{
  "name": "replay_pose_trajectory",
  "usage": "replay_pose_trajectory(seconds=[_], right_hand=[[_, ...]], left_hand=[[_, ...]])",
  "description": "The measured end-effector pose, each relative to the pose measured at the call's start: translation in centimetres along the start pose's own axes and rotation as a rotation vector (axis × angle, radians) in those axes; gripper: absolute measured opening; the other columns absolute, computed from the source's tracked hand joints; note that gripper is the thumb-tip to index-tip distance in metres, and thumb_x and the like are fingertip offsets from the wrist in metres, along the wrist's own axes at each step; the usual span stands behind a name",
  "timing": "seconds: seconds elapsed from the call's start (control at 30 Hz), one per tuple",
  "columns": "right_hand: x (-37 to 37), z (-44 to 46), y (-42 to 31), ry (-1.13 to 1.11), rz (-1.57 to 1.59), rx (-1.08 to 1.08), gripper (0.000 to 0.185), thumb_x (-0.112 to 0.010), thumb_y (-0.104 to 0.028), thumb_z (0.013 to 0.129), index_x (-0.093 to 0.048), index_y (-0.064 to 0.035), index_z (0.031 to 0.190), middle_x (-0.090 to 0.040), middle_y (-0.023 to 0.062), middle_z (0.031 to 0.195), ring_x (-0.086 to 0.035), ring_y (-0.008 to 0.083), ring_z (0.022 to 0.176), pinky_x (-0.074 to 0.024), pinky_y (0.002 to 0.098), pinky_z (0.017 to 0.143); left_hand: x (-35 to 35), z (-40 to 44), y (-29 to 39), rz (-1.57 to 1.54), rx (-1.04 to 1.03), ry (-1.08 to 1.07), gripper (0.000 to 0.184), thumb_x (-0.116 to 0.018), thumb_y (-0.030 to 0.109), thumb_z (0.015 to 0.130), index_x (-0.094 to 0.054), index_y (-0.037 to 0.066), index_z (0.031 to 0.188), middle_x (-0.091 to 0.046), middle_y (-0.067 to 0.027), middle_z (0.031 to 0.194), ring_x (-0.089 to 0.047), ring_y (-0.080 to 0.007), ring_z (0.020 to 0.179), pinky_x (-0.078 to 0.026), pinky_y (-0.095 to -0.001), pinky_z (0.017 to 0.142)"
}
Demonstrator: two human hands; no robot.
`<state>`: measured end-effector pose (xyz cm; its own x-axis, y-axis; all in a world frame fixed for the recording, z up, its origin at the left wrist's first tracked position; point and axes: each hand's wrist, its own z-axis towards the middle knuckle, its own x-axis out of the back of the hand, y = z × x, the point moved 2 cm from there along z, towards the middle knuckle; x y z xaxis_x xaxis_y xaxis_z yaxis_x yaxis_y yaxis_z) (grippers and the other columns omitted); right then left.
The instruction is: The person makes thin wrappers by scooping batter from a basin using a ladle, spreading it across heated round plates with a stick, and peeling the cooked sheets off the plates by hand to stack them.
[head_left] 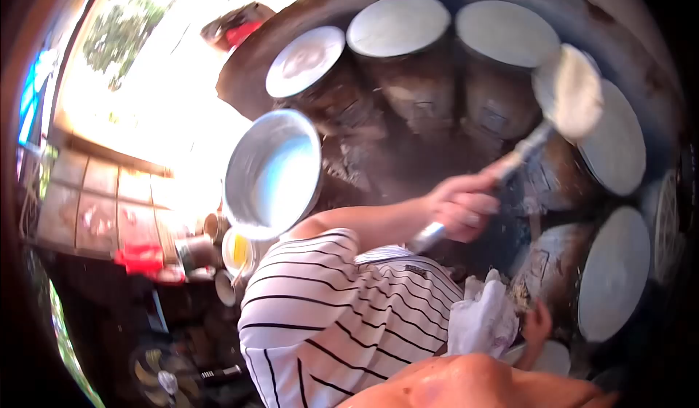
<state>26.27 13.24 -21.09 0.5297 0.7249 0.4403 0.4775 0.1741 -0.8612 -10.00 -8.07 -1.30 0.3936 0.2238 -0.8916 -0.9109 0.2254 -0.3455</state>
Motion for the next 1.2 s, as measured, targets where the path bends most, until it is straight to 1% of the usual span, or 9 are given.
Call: replay_pose_trajectory(seconds=[0.07,0.2,0.37,0.6,0.7,0.9,0.97,1.03,1.2], right_hand=[[-9.9,5.4,-9.0,-0.455,0.165,0.073,0.038,-0.057,-0.006,0.084,-0.058,-0.0010,0.122,-0.059,0.0009,0.076,-0.050,0.0064,0.062,-0.0415,0.0212,0.055],[-33.3,11.1,-24.9,-0.865,-0.043,0.282,0.036,-0.050,-0.007,0.088,-0.057,-0.0069,0.124,-0.065,0.0074,0.076,-0.056,0.0100,0.057,-0.0450,0.0249,0.055],[-62.1,12.4,-35.8,-0.873,-0.526,0.733,0.036,-0.043,-0.013,0.088,-0.057,-0.0111,0.121,-0.065,0.0171,0.103,-0.061,0.0352,0.095,-0.0478,0.0449,0.081],[-74.6,10.8,-41.7,-0.990,-0.959,0.593,0.037,-0.041,-0.016,0.089,-0.055,-0.0115,0.123,-0.062,0.0211,0.107,-0.060,0.0366,0.100,-0.0464,0.0448,0.085],[-75.9,12.8,-40.2,-0.941,-0.910,0.567,0.045,-0.040,-0.009,0.087,-0.051,-0.0163,0.130,-0.063,0.0236,0.101,-0.061,0.0385,0.095,-0.0475,0.0462,0.082],[-77.5,12.3,-37.9,-1.103,-0.767,0.546,0.035,-0.047,-0.013,0.089,-0.055,-0.0065,0.123,-0.060,0.0261,0.104,-0.058,0.0388,0.099,-0.0467,0.0434,0.085],[-77.0,12.7,-37.3,-1.131,-0.701,0.624,0.036,-0.049,-0.011,0.088,-0.055,-0.0042,0.123,-0.061,0.0258,0.101,-0.060,0.0383,0.095,-0.0480,0.0407,0.082],[-75.6,13.0,-37.7,-1.139,-0.588,0.705,0.035,-0.049,-0.010,0.088,-0.055,-0.0032,0.122,-0.064,0.0244,0.096,-0.065,0.0350,0.084,-0.0497,0.0386,0.077],[-69.9,14.1,-43.7,-1.460,-0.169,-0.344,0.046,-0.044,-0.009,0.094,-0.037,-0.0106,0.139,-0.043,-0.0001,0.059,-0.035,0.0050,0.041,-0.0308,0.0185,0.036]], left_hand=[[-3.9,-10.3,1.4,0.305,-0.113,-0.124,0.030,-0.035,0.035,0.100,-0.057,0.017,0.092,-0.031,0.0055,0.052,-0.032,-0.0021,0.035,-0.032,-0.0182,0.027],[-11.0,-30.4,1.7,0.561,-1.038,0.182,0.031,-0.035,0.027,0.102,-0.046,0.034,0.129,-0.029,0.0044,0.060,-0.028,-0.0034,0.040,-0.028,-0.0164,0.032],[-5.7,-57.6,12.9,0.441,-1.584,1.092,0.030,-0.042,0.016,0.099,-0.047,0.032,0.123,-0.028,0.0056,0.058,-0.028,-0.0042,0.042,-0.025,-0.0191,0.035],[0.6,-65.3,18.5,0.810,-1.113,1.920,0.056,-0.047,0.013,0.093,-0.030,0.026,0.144,-0.041,0.0009,0.059,-0.038,-0.0101,0.043,-0.035,-0.0287,0.038],[4.2,-69.0,22.5,0.664,-1.474,1.968,0.059,-0.046,0.014,0.091,-0.026,0.025,0.146,-0.039,-0.0005,0.055,-0.039,-0.0127,0.041,-0.036,-0.0304,0.036],[8.1,-62.7,26.9,-0.134,-1.780,0.899,0.034,-0.041,0.017,0.096,-0.039,0.023,0.129,-0.034,0.0020,0.057,-0.032,-0.0083,0.041,-0.031,-0.0222,0.035],[8.4,-61.2,27.8,-0.296,-1.805,0.566,0.004,-0.045,0.020,0.096,-0.044,0.017,0.099,-0.033,0.0040,0.054,-0.032,-0.0061,0.040,-0.030,-0.0198,0.035],[7.7,-59.5,28.1,-0.375,-1.771,0.302,0.020,-0.047,0.022,0.096,-0.043,0.013,0.078,-0.033,0.0049,0.052,-0.032,-0.0052,0.039,-0.030,-0.0189,0.035],[-0.6,-54.2,24.3,-0.262,-1.615,-0.287,0.042,-0.046,0.026,0.097,-0.034,0.014,0.058,-0.032,0.0041,0.048,-0.031,-0.0059,0.037,-0.032,-0.0205,0.035]])
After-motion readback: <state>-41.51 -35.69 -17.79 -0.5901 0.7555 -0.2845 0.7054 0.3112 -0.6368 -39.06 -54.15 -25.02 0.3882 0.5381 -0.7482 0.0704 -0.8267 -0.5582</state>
